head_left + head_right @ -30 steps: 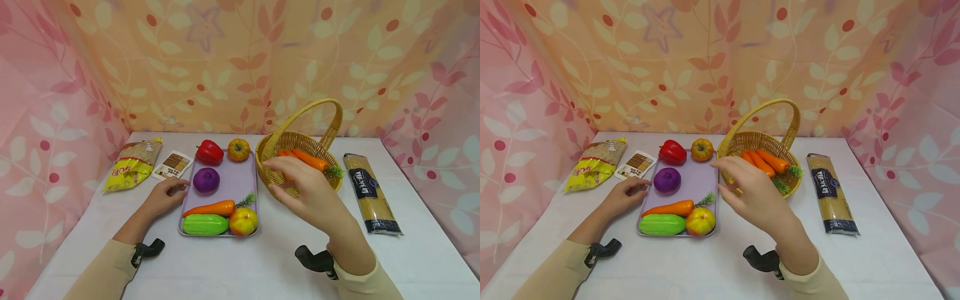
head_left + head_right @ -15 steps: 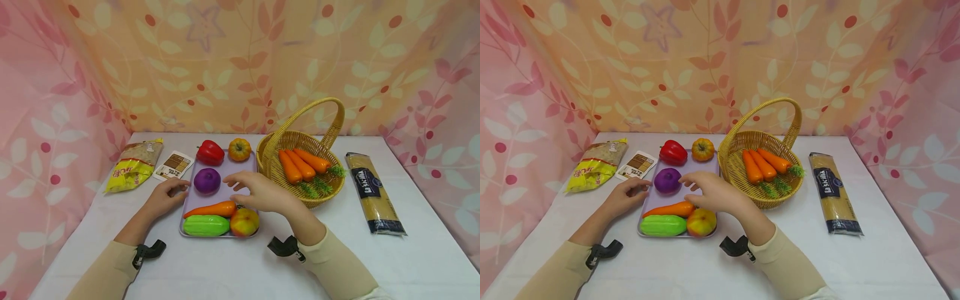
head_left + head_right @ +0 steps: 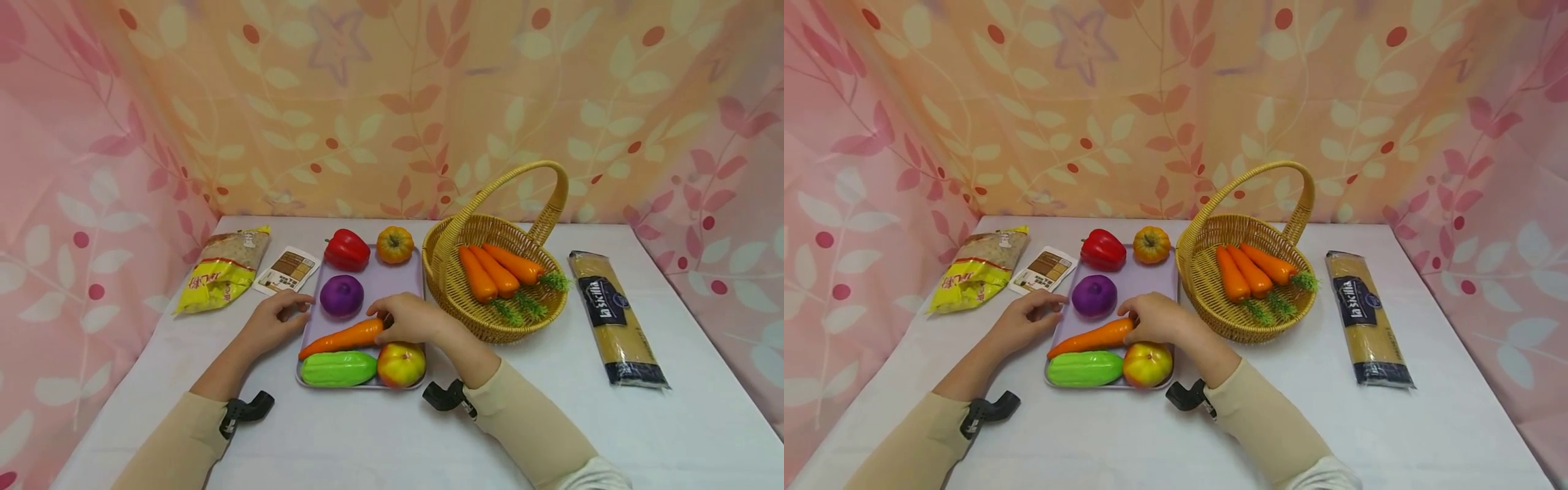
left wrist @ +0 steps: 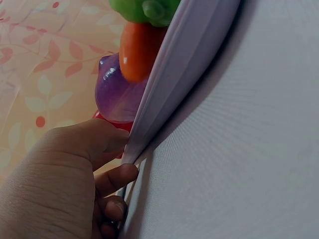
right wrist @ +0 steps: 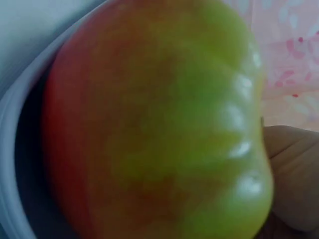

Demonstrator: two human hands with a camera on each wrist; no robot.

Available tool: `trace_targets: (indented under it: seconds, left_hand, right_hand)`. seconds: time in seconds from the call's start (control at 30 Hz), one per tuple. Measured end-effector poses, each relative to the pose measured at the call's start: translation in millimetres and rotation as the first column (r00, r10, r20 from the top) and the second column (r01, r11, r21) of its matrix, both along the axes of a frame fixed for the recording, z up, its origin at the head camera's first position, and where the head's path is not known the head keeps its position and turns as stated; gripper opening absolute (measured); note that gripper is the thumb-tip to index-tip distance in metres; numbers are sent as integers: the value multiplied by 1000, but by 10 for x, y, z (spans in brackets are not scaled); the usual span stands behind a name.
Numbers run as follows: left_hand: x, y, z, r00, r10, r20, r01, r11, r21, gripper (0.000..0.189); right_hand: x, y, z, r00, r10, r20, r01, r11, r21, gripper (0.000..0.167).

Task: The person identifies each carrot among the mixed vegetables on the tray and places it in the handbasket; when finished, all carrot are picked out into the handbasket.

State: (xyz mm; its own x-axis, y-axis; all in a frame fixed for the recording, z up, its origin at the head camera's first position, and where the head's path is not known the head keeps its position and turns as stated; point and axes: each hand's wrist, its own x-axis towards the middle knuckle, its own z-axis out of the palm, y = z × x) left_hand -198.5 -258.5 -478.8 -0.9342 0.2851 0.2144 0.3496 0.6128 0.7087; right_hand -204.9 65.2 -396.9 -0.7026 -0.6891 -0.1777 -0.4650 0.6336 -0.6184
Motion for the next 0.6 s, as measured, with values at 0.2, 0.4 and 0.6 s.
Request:
trace_targets:
  seconds: [0.2,0.4,0.6]
  left_hand:
    - [-5,5,-4,1000,-6,-18,6,1000,1,28]
    - [-13,2,-28,1000,-12,-19,12,1000,3,28]
    - [-1,5,-1,1000,6,-3,-6,1000,-3,28]
  right_hand:
    - [-34,32,-18,996,-71,-47,72,997,11,38]
    - [58,169,206,987,-133,-90,130,990,-47,38]
    - [256,392,594,982,-166,-89,146,968,-204,34]
